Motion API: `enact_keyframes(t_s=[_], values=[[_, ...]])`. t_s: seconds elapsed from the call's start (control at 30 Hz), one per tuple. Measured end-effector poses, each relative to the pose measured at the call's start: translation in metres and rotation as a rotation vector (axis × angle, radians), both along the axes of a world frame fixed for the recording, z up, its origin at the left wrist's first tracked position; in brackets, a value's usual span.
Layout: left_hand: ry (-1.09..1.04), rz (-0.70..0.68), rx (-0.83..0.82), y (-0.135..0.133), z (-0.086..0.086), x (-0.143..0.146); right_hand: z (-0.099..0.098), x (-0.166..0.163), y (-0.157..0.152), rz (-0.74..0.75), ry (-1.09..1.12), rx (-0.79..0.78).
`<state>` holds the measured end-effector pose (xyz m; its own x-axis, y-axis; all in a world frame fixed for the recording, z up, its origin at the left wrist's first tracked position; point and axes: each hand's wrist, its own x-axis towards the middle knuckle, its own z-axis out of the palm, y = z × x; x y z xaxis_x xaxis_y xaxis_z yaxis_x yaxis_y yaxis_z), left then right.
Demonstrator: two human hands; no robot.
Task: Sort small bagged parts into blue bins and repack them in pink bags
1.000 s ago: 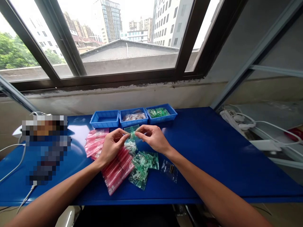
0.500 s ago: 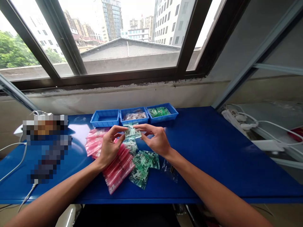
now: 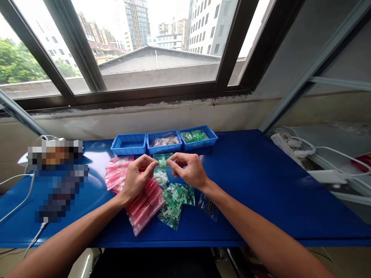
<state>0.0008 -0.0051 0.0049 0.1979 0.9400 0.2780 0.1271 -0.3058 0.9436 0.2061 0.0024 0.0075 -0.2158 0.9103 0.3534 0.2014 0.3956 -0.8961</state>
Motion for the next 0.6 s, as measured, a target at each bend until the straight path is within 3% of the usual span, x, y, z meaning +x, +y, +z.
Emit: enact_keyframes(t_s=[0.23, 0.6], values=[[-0.058, -0.019, -0.126, 0.0005, 0.0034, 0.0012, 0.0009, -0.0018, 0.0002, 0.010, 0.038, -0.146], [-0.005, 0.030, 0.061, 0.0032, -0.0022, -0.0017, -0.0035, 0.0020, 0.0019, -0.046, -0.024, 0.086]])
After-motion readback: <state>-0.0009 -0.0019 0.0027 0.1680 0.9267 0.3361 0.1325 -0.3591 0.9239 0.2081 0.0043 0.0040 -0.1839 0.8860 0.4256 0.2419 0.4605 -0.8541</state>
